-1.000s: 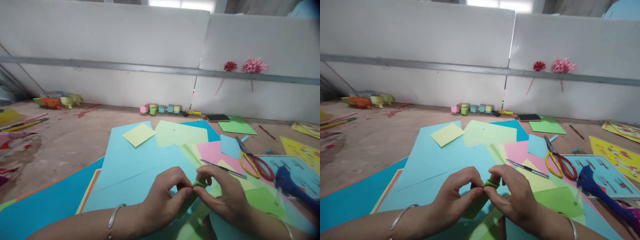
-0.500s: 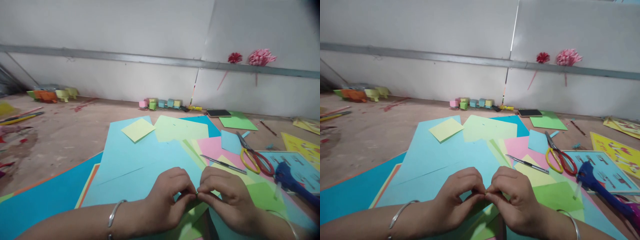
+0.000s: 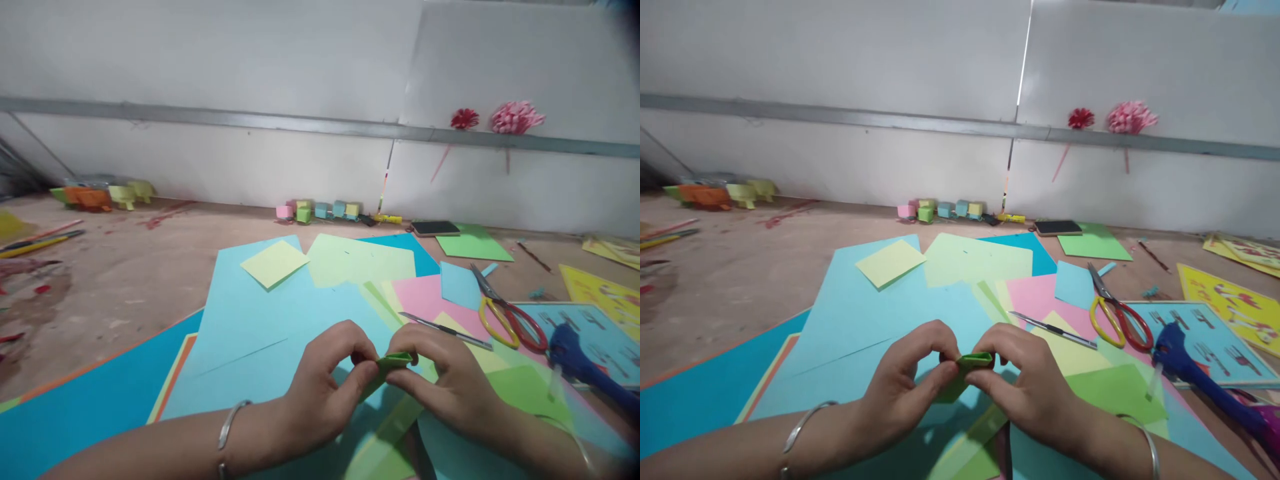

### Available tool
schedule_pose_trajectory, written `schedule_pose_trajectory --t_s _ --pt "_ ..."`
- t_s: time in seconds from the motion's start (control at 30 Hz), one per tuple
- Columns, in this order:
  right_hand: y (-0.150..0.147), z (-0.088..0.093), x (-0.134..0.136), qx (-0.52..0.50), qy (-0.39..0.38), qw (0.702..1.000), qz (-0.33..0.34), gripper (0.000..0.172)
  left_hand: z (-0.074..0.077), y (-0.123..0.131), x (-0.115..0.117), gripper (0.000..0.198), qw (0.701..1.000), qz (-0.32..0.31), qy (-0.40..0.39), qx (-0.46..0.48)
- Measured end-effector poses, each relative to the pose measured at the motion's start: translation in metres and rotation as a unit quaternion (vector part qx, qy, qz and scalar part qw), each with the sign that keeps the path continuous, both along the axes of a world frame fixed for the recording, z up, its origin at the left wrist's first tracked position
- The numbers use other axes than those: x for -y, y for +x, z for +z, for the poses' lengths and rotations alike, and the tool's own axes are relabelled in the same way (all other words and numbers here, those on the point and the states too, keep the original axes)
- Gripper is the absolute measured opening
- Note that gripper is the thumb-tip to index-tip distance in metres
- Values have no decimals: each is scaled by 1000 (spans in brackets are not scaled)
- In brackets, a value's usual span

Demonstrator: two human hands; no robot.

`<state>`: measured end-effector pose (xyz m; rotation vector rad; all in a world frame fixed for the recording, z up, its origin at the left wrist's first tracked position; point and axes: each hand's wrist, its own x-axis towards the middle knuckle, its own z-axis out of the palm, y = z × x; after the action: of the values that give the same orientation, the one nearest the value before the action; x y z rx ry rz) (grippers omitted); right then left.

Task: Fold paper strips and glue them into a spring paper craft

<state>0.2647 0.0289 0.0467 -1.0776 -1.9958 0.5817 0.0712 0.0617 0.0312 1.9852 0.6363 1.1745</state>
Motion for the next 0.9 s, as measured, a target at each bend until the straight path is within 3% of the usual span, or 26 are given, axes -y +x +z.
schedule_pose_trajectory --t_s 0.13,0.3,0.5,0.63,0.8,0.9 --pt "-2 -3 3 -1 5 1000 3 8 2 -1 1 3 999 -22 35 5" --pt "-3 -4 6 17 7 1000 21 4 3 -2 0 10 998 -15 62 -6" --pt "-3 -2 8 -1 33 999 13 16 4 -3 0 11 999 -17 49 -4" --pt "-2 -1 10 -8 40 999 17 18 8 -3 2 12 1000 -25 -10 -12" --pt "2 4 7 -13 -43 998 44 24 12 -3 -3 15 995 -49 -79 -32" --pt "1 4 5 32 -43 998 34 19 12 -4 -8 15 989 -62 -112 -69"
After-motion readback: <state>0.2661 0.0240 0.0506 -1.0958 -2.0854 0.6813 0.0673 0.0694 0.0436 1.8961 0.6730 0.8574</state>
